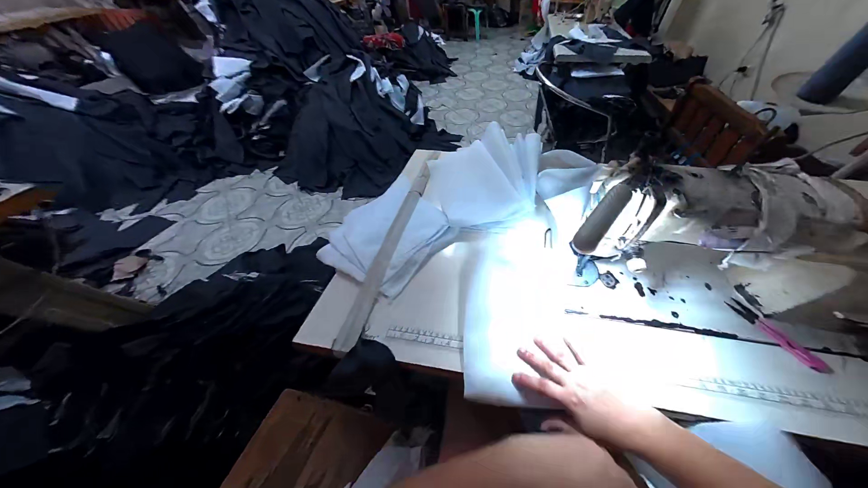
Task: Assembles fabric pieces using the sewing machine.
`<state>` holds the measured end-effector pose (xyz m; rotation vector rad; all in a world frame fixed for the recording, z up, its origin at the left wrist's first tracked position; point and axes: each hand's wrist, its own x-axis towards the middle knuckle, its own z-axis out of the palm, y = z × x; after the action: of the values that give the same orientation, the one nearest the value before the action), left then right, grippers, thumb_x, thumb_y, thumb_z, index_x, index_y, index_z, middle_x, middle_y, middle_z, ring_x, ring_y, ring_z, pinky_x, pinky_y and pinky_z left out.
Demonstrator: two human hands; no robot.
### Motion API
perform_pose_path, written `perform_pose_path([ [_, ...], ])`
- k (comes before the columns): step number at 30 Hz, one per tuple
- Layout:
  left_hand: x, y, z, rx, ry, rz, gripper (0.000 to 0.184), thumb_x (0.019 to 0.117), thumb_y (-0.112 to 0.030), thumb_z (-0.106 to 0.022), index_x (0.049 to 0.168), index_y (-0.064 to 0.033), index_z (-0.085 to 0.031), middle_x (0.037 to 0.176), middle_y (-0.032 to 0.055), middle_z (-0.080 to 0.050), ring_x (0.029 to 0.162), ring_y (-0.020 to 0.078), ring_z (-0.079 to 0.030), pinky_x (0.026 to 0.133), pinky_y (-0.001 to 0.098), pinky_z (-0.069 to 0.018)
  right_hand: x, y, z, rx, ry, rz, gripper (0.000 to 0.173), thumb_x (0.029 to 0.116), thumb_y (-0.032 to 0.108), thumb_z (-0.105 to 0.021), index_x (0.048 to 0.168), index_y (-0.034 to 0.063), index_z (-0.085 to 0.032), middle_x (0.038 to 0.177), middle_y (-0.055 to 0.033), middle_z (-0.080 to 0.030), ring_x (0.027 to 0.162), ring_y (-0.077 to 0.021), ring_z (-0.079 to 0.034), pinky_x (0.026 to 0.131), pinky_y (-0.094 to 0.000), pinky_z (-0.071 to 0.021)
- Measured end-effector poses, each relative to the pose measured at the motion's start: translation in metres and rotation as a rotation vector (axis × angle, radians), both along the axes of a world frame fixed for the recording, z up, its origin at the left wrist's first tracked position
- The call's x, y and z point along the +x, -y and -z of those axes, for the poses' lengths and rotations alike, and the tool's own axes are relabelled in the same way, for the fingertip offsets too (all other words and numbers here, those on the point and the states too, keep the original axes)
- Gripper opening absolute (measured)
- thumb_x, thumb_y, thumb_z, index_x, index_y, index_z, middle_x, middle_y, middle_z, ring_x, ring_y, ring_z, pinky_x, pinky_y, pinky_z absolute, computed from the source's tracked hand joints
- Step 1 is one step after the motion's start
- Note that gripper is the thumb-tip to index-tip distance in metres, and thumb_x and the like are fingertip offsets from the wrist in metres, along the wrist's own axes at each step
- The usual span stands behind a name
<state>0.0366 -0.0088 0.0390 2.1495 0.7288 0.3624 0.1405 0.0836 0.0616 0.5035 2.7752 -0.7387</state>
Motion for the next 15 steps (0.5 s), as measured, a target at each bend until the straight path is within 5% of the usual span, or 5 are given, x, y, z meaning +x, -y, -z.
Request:
perform_pose_path([
  [3, -0.074, -0.036, -0.002, 0.351, -0.030, -0.493, 0.023, 0.0961, -0.023, -0.067, 0.110, -0.0069, -0.077, 0.108, 0.0131, -0.075, 0.102, 0.0260, -0.072, 0.091, 0.0432, -0.0571, 0.042, 0.013, 0.020, 0.184, -0.288, 0.031, 0.039, 0.0938, 0.036, -0.068, 0.128, 0.0162, -0.072, 0.141, -0.0066, -0.065, 0.139, -0.0318, -0.053, 0.113, -0.0640, -0.0381],
  [6, -0.142, -0.071, -0.007, 0.153, -0.440, -0.927, 0.066, 0.0985, -0.037, -0.065, 0.152, -0.0029, -0.048, 0.158, 0.0276, -0.038, 0.150, 0.0466, -0.030, 0.119, 0.0699, -0.0165, 0.064, 0.013, 0.072, 0.441, -0.634, 0.047, 0.042, 0.1025, 0.053, -0.044, 0.125, 0.0276, -0.070, 0.136, 0.0034, -0.068, 0.132, -0.0224, -0.059, 0.104, -0.0521, -0.0465],
  [9, -0.167, -0.090, -0.006, 0.255, -0.435, -1.093, 0.081, 0.0948, -0.047, -0.067, 0.155, -0.0003, -0.039, 0.159, 0.0264, -0.039, 0.151, 0.0479, -0.028, 0.117, 0.0740, -0.0120, 0.060, 0.017, 0.077, 0.429, -0.713, 0.178, 0.041, 0.1068, 0.046, -0.040, 0.126, 0.0246, -0.069, 0.132, 0.0020, -0.070, 0.128, -0.0140, -0.061, 0.106, -0.0392, -0.0442],
  [12, -0.170, -0.102, -0.013, 0.106, -0.344, -0.974, 0.065, 0.0927, -0.043, -0.072, 0.139, 0.0002, -0.060, 0.159, 0.0248, -0.039, 0.153, 0.0453, -0.024, 0.118, 0.0739, -0.0068, 0.046, 0.018, 0.072, 0.499, -0.770, 0.394, 0.034, 0.1033, 0.035, -0.049, 0.115, 0.0175, -0.075, 0.115, -0.0025, -0.076, 0.103, -0.0167, -0.072, 0.088, -0.0364, -0.0535],
  [15, -0.177, -0.103, -0.006, 0.139, -0.098, -0.832, 0.027, 0.0886, -0.016, -0.074, 0.102, 0.0073, -0.071, 0.151, 0.0251, -0.049, 0.149, 0.0404, -0.035, 0.119, 0.0658, -0.0195, 0.038, 0.018, 0.065, 0.560, -0.631, 0.742, 0.057, 0.0886, 0.049, -0.062, 0.110, -0.0018, -0.076, 0.109, -0.0197, -0.075, 0.099, -0.0406, -0.072, 0.084, -0.0598, -0.0544],
])
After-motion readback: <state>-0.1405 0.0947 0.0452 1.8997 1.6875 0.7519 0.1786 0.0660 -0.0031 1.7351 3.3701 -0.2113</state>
